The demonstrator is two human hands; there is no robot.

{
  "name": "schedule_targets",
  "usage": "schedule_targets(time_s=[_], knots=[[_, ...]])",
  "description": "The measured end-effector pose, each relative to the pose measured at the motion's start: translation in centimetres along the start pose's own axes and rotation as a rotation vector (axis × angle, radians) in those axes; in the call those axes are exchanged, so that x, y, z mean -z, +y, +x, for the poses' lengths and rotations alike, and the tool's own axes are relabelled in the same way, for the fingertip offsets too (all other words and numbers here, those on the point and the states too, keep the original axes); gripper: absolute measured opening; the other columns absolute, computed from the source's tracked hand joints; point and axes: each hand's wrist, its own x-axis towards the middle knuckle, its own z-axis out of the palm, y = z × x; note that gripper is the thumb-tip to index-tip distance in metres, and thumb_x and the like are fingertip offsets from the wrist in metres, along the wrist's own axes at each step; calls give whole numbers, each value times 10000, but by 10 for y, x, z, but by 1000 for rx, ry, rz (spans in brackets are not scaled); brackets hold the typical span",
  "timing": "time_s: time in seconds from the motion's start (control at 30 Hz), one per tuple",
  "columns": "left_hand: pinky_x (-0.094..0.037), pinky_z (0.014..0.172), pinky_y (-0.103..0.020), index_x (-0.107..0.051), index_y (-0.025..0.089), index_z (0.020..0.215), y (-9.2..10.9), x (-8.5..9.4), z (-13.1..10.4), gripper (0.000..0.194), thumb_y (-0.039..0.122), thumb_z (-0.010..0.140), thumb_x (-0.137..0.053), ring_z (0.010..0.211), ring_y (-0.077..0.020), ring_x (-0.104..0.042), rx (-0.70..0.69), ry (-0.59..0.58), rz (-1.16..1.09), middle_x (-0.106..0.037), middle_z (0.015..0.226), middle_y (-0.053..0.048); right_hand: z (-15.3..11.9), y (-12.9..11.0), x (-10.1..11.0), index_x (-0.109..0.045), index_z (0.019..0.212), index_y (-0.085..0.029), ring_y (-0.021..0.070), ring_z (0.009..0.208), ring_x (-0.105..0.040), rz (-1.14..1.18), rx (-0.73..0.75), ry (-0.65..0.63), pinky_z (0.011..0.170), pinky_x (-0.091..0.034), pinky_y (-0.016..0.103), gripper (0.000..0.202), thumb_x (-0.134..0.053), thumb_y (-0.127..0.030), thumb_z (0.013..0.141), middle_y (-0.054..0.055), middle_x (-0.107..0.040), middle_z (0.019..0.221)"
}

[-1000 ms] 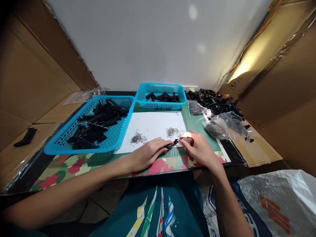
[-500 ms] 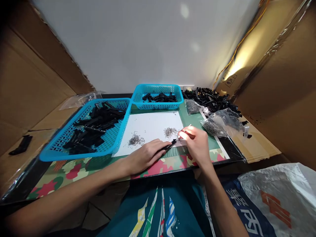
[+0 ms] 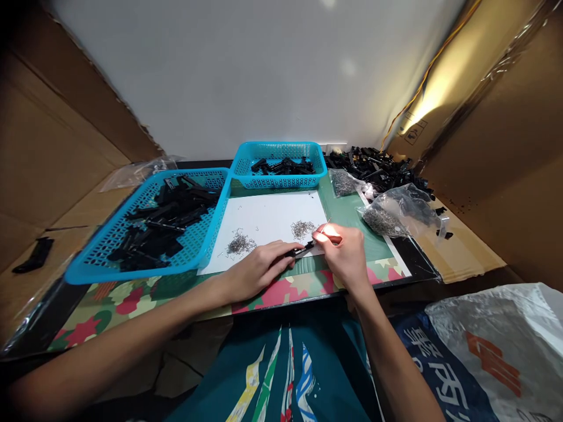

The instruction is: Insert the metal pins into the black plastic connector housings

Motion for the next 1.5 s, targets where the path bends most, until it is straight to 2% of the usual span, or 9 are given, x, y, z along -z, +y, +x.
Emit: schedule_targets(time_s=[0.1,0.23,0.33,0.43,0.6,0.7,0.87,1.1,1.5], knots=[[-560,975,-408,-592,175,1380,1,0,1,334,222,1083,-446,1141,-257,-690,-6,-17,3,-713,1276,-146,-3,1,-2,-685,695,-179,165,584,-535,-16,4,9,591,-385,270,281,-617,-339,916,-1,-589,601],[-545,1000,-405,-592,185,1389,0,0,0,340,249,1088,-449,1168,-250,-680,26,-2,-25,-713,1298,-135,-7,0,-5,-719,737,-183,207,727,-643,52,35,94,711,-466,291,236,-616,-296,917,31,-709,753],[-549,945,-376,-599,210,1388,0,1,-3,336,284,1088,-466,1084,-230,-696,53,105,-111,-727,1248,-115,-5,-3,-5,-730,785,-189,230,772,-680,140,1,181,735,-498,308,175,-639,-288,897,36,-737,797],[-524,789,-305,-618,213,1321,1,4,-4,286,312,1073,-517,836,-174,-659,116,320,-223,-717,975,-52,3,-6,-1,-752,865,-179,257,850,-708,171,-14,204,763,-520,328,177,-641,-313,899,71,-770,879],[-445,718,-253,-593,228,1180,2,10,0,178,336,1038,-595,792,-138,-532,155,746,-447,-548,904,-7,27,-14,-5,-714,1008,-184,191,701,-618,38,64,-104,652,-428,290,268,-457,-247,970,41,-703,797],[-398,651,-240,-563,232,1144,0,16,3,191,381,1031,-601,705,-114,-456,153,872,-574,-497,903,7,49,-27,-28,-733,987,-187,183,709,-591,-160,153,-361,687,-373,291,262,-474,-224,980,33,-692,776],[-357,616,-242,-537,226,1058,-6,22,4,194,420,1068,-525,642,-105,-409,94,1035,-579,-447,834,26,80,-51,-76,-758,976,-189,181,773,-590,-306,210,-480,788,-341,305,114,-704,-281,934,16,-684,774],[-370,662,-266,-582,214,1016,-8,18,0,206,378,1092,-484,690,-125,-435,105,975,-464,-465,814,16,91,-52,-100,-783,814,-184,141,665,-481,-341,210,-527,719,-294,285,44,-794,-145,797,-19,-590,688],[-376,713,-285,-600,209,996,-12,18,-3,247,401,1085,-473,741,-144,-453,177,856,-481,-518,852,2,102,-38,-82,-764,772,-155,98,582,-446,-156,221,-669,571,-304,244,107,-702,-68,764,-46,-531,606]])
